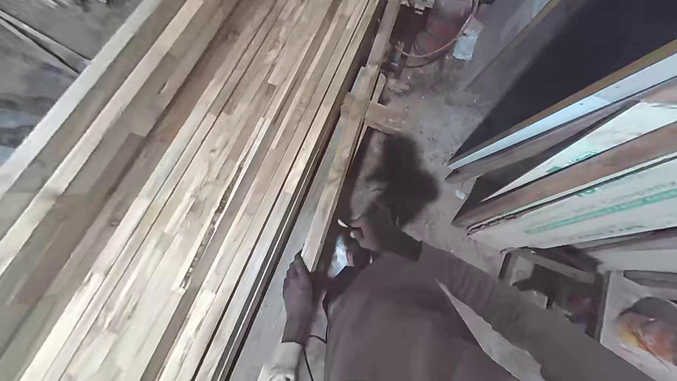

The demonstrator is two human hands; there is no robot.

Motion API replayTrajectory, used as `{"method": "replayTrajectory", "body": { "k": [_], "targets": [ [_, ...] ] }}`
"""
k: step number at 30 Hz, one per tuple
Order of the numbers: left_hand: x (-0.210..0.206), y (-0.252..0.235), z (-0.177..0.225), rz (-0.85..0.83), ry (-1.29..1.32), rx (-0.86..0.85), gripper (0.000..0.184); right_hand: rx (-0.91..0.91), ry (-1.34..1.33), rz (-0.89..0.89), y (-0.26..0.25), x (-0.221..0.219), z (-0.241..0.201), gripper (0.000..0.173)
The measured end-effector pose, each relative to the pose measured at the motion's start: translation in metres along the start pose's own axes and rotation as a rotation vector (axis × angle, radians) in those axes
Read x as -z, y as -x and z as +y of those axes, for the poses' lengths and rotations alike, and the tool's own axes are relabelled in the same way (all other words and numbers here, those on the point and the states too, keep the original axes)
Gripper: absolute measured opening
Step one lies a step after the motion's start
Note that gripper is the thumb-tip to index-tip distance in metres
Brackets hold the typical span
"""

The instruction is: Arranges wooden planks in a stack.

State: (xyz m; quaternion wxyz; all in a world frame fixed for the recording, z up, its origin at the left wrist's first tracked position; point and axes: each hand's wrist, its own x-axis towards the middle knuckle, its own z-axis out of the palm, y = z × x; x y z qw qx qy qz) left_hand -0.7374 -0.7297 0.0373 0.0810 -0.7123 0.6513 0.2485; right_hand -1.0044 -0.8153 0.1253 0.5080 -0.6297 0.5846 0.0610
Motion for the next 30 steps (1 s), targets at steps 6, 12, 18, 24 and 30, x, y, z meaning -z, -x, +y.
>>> {"method": "replayTrajectory", "body": {
  "k": [6, 12, 18, 24, 30],
  "targets": [
    [0.064, -0.008, 0.012, 0.04, -0.005, 0.09, 0.084, -0.113, -0.233, 0.162, -0.029, 0.11, 0.117, 0.04],
    [0.064, -0.16, 0.208, 0.363, 0.022, -0.079, 0.079, 0.033, -0.312, 0.265, -0.079, 0.257, 0.115, 0.036],
    [0.068, -0.206, 0.207, -0.084, -0.067, 0.009, 0.068, 0.012, -0.312, 0.12, -0.129, 0.349, 0.092, 0.04],
    [0.075, -0.188, 0.183, -0.379, 0.072, 0.236, 0.077, -0.016, -0.365, 0.105, -0.15, 0.328, 0.089, 0.041],
    [0.067, -0.197, 0.154, -0.413, 0.394, 0.059, 0.085, 0.097, -0.385, 0.297, -0.131, 0.243, 0.089, 0.039]
  ]
}}
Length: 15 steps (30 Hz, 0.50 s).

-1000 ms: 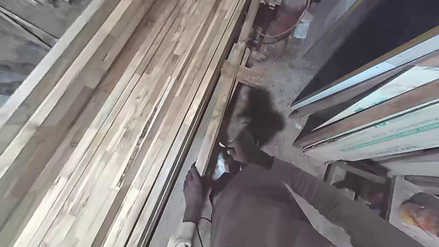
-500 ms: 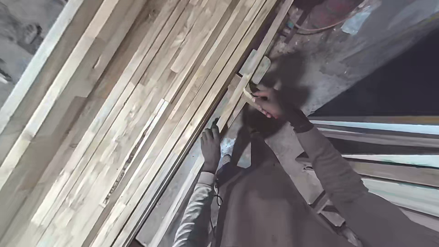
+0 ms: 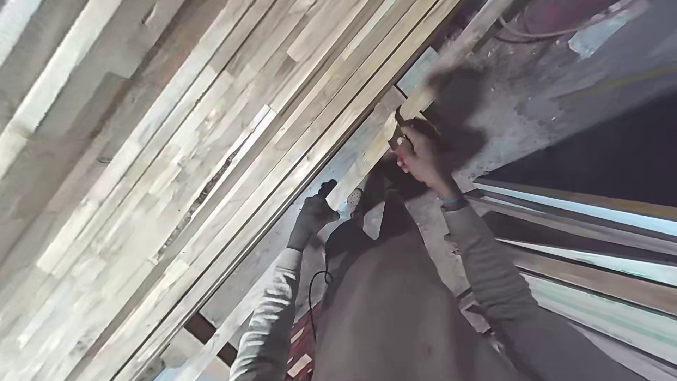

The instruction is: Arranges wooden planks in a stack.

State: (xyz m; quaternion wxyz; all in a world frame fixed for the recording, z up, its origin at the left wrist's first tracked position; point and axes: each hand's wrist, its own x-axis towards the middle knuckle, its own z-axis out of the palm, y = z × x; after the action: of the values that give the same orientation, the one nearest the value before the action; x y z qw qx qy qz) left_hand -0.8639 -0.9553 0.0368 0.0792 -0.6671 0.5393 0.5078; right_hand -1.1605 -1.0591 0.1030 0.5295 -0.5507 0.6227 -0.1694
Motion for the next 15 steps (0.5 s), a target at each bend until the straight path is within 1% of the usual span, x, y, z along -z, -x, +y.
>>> {"method": "replayTrajectory", "body": {
  "k": [2, 3, 5, 7, 9, 11, 12, 13, 14, 15],
  "targets": [
    [-0.014, -0.001, 0.007, 0.049, -0.079, 0.12, 0.091, 0.065, 0.145, 0.117, 0.003, -0.028, 0.016, 0.038],
    [-0.02, 0.004, 0.014, 0.08, -0.107, 0.16, 0.086, 0.089, 0.238, 0.195, 0.006, -0.043, 0.021, 0.039],
    [-0.026, 0.013, 0.024, 0.141, -0.156, 0.189, 0.066, 0.086, 0.397, 0.302, 0.015, -0.075, 0.025, 0.042],
    [-0.027, 0.017, 0.025, 0.16, -0.175, 0.197, 0.065, 0.051, 0.49, 0.279, 0.031, -0.091, 0.024, 0.045],
    [-0.031, 0.02, 0.022, 0.196, -0.188, 0.194, 0.059, 0.088, 0.487, 0.255, 0.023, -0.083, 0.033, 0.048],
    [-0.036, 0.021, 0.02, 0.242, -0.18, 0.16, 0.054, 0.104, 0.515, 0.319, 0.007, -0.079, 0.052, 0.051],
    [-0.042, 0.022, 0.018, 0.266, -0.178, 0.141, 0.051, 0.09, 0.549, 0.34, 0.009, -0.086, 0.054, 0.052],
    [-0.045, 0.022, 0.016, 0.284, -0.176, 0.136, 0.051, 0.096, 0.62, 0.346, 0.012, -0.094, 0.048, 0.047],
    [-0.043, 0.022, 0.015, 0.287, -0.176, 0.145, 0.054, 0.083, 0.646, 0.32, 0.013, -0.098, 0.035, 0.046],
    [-0.041, 0.024, 0.016, 0.288, -0.184, 0.158, 0.051, 0.057, 0.645, 0.286, 0.01, -0.095, 0.023, 0.045]
  ]
}}
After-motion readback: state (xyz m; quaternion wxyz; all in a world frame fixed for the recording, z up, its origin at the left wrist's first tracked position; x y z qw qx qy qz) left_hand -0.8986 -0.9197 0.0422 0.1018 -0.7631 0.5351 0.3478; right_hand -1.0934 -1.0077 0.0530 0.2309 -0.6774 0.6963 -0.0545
